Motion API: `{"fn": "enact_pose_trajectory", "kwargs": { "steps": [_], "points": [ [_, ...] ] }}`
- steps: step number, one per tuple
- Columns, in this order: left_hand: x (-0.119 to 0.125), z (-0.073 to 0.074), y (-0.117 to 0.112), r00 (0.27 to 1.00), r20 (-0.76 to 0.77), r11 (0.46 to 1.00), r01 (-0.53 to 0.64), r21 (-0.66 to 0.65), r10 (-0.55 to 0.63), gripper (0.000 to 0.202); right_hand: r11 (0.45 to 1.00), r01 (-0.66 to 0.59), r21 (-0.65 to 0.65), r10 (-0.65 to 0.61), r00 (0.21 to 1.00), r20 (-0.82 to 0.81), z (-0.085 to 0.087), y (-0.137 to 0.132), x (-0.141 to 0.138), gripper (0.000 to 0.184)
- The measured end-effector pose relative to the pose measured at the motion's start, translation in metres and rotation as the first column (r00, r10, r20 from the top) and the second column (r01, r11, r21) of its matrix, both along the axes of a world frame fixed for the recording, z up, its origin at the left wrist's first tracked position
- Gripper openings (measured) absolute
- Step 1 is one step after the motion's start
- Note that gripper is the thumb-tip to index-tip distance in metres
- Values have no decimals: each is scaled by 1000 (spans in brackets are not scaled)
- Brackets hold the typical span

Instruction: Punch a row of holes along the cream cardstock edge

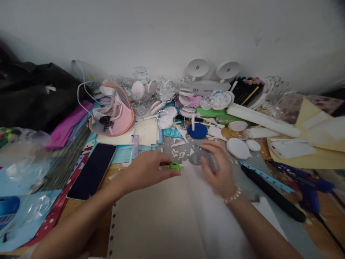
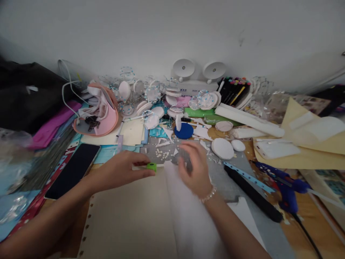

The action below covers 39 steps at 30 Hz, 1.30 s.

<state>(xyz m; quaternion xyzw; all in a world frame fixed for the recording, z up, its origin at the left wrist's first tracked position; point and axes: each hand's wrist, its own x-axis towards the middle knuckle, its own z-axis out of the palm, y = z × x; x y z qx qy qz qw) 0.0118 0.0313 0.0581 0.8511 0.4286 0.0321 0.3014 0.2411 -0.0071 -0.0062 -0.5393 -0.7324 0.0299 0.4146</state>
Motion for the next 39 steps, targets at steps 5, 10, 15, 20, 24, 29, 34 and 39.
{"fn": "enact_pose_trajectory", "kwargs": {
  "steps": [5, 10, 15, 20, 24, 29, 34, 39],
  "points": [
    [5, -4, -4, 1000, -2, 1000, 9, -3, -9, 38, 912, -389, -129, 392, 920, -6, 2, -16, -26, 54],
    [8, -3, -5, 998, -4, 997, 61, -54, -61, 40, 851, -490, -191, 488, 871, -59, -15, -15, -29, 39],
    [5, -6, 0, 983, 61, 980, 181, -89, -176, 24, 834, -487, -260, 434, 869, -238, -14, -12, -23, 33],
    [1, -5, 3, 985, 5, 984, 172, -45, -172, 25, 810, -502, -302, 412, 855, -315, -9, -11, -20, 30],
    [-1, -2, 3, 981, 4, 981, 192, -28, -192, 23, 776, -537, -330, 438, 836, -329, -8, -10, -20, 32],
    [-2, -5, 1, 982, -15, 982, 188, 7, -188, 25, 756, -577, -309, 484, 811, -330, -9, -10, -22, 41],
    [-1, -7, 0, 980, -20, 979, 198, 51, -197, 26, 762, -568, -311, 491, 820, -294, -10, -10, -23, 46],
    [-1, -7, -2, 978, -72, 975, 203, 85, -197, 25, 783, -546, -297, 468, 832, -298, -10, -9, -23, 40]
  ]
}}
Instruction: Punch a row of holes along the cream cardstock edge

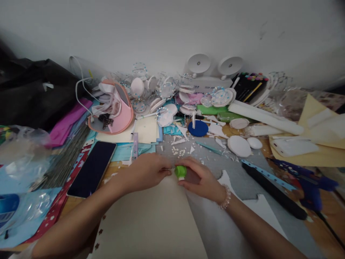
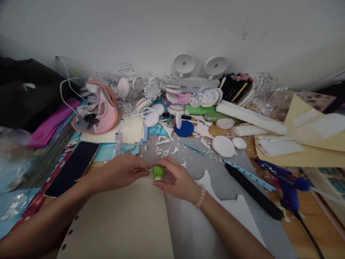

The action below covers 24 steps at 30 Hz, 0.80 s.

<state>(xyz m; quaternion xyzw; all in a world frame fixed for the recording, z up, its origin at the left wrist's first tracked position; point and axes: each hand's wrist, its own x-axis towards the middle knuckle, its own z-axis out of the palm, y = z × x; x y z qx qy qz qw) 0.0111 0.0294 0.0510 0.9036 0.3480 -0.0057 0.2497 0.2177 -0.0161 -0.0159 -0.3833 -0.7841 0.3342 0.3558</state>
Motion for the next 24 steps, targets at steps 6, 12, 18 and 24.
{"fn": "enact_pose_trajectory", "kwargs": {
  "steps": [6, 12, 18, 24],
  "points": [
    [1, 2, -3, 999, -38, 998, 18, 53, -16, 23, 999, 1, -33, -1, 1000, -2, 2, 0, 0, 39],
    [2, 3, -4, 997, -76, 997, 30, 75, -24, 22, 996, 20, -90, -22, 999, -30, 3, 1, 0, 39],
    [4, 6, -5, 993, -121, 998, 25, 66, -16, 21, 995, 3, -102, -6, 1000, -25, 6, 1, -1, 34],
    [4, 8, -6, 992, -123, 995, 36, 90, -25, 21, 998, 9, -57, -8, 1000, 21, 3, 0, -1, 33]
  ]
}}
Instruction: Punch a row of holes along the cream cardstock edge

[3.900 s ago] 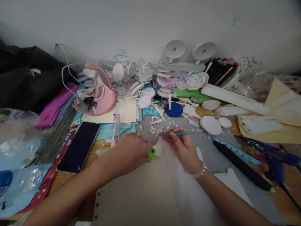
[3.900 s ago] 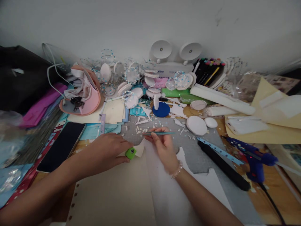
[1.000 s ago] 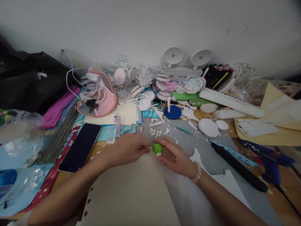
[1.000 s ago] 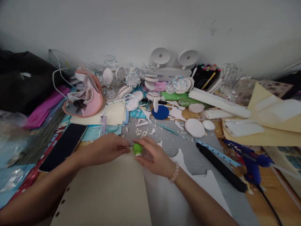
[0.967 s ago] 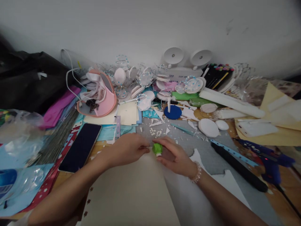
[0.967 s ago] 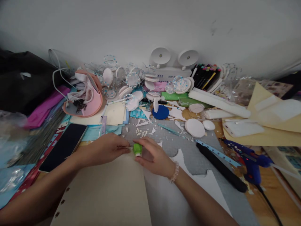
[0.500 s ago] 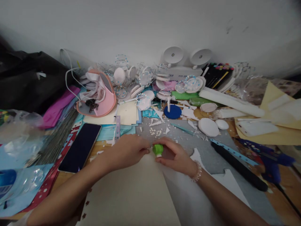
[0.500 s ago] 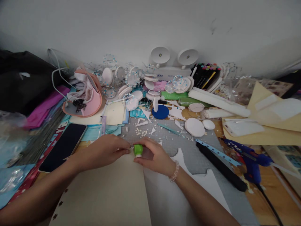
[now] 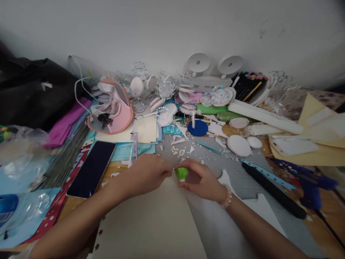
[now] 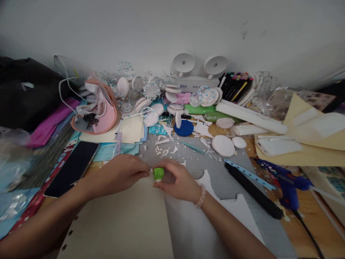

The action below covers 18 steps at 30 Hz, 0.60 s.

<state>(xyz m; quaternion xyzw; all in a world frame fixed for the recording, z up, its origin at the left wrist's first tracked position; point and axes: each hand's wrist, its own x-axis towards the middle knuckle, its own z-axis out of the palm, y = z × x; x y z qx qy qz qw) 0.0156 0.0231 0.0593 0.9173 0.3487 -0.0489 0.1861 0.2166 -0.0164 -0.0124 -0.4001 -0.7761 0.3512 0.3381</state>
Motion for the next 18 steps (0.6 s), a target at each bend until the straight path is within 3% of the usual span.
{"fn": "enact_pose_trajectory", "kwargs": {
  "steps": [18],
  "points": [
    [-6, -5, 3, 992, 122, 998, 41, -52, -34, 17, 977, 9, 211, -39, 989, 141, 1, -4, -3, 22]
  ]
}}
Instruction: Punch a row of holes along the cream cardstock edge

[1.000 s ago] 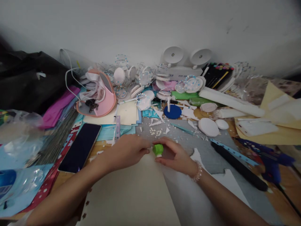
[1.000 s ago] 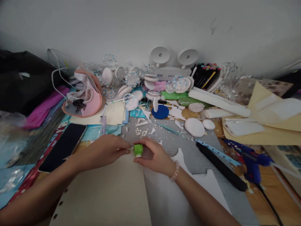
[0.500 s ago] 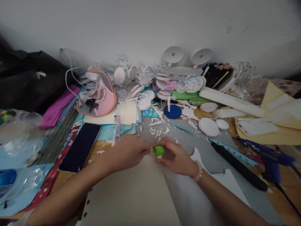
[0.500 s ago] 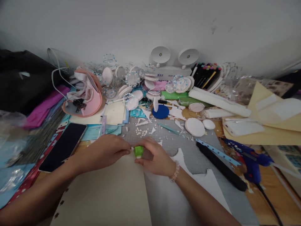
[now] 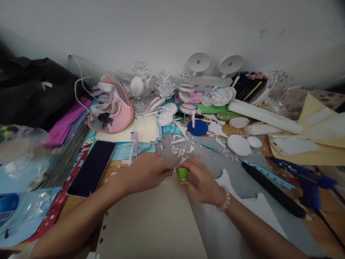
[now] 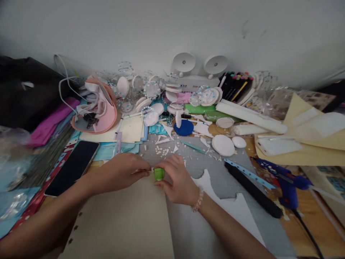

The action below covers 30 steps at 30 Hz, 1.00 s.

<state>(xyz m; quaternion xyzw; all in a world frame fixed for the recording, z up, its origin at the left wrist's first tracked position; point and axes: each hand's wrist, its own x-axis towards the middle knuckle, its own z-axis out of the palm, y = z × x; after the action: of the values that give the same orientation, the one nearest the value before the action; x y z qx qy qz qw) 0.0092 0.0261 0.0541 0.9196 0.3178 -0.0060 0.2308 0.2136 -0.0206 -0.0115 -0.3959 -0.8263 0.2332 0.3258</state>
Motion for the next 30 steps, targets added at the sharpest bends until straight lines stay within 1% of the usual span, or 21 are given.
{"fn": "enact_pose_trajectory", "kwargs": {
  "steps": [1, 2, 4, 5, 6, 9, 11, 13, 17, 24, 26, 30],
  "points": [
    [1, 1, -1, 1000, 16, 1000, 11, 1, -11, 15, 1000, 5, 0, -5, 1000, 7, 0, 0, 0, 21],
    [2, 2, -3, 999, 30, 1000, 18, 10, -18, 19, 1000, 11, 4, -11, 1000, 13, 0, 0, -1, 20],
    [8, 4, -8, 1000, 27, 999, 9, 49, -10, 40, 1000, 16, 16, -16, 1000, 25, -1, 0, -2, 20],
    [11, 3, -10, 1000, 5, 997, -9, 77, 8, 46, 1000, 13, 22, -14, 999, 30, -1, 0, -2, 21],
    [15, 2, -13, 999, -24, 994, -28, 107, 31, 48, 1000, 10, 29, -11, 999, 33, -2, 0, -3, 21],
    [27, -7, -18, 994, -83, 976, -50, 211, 69, 40, 999, 4, 36, -5, 999, 46, -3, -2, -5, 20],
    [31, -12, -19, 994, -79, 961, -51, 273, 75, 34, 999, 9, 45, -12, 998, 55, -2, -3, -6, 20],
    [32, -15, -19, 996, -70, 953, -39, 300, 63, 30, 998, 19, 51, -23, 997, 68, -2, -3, -6, 19],
    [29, -15, -16, 998, -67, 956, -3, 294, 23, 32, 998, 21, 52, -25, 996, 81, -2, -3, -7, 19],
    [28, -16, -11, 997, -70, 968, 33, 248, -16, 31, 994, 21, 108, -29, 997, 70, -2, -6, -9, 21],
    [29, -18, -10, 998, -65, 968, 24, 250, -8, 29, 994, 24, 110, -31, 997, 67, -3, -5, -9, 21],
    [29, -20, -11, 998, -47, 967, -39, 253, 52, 28, 994, 51, 92, -58, 995, 76, -4, -1, -6, 23]
  ]
}}
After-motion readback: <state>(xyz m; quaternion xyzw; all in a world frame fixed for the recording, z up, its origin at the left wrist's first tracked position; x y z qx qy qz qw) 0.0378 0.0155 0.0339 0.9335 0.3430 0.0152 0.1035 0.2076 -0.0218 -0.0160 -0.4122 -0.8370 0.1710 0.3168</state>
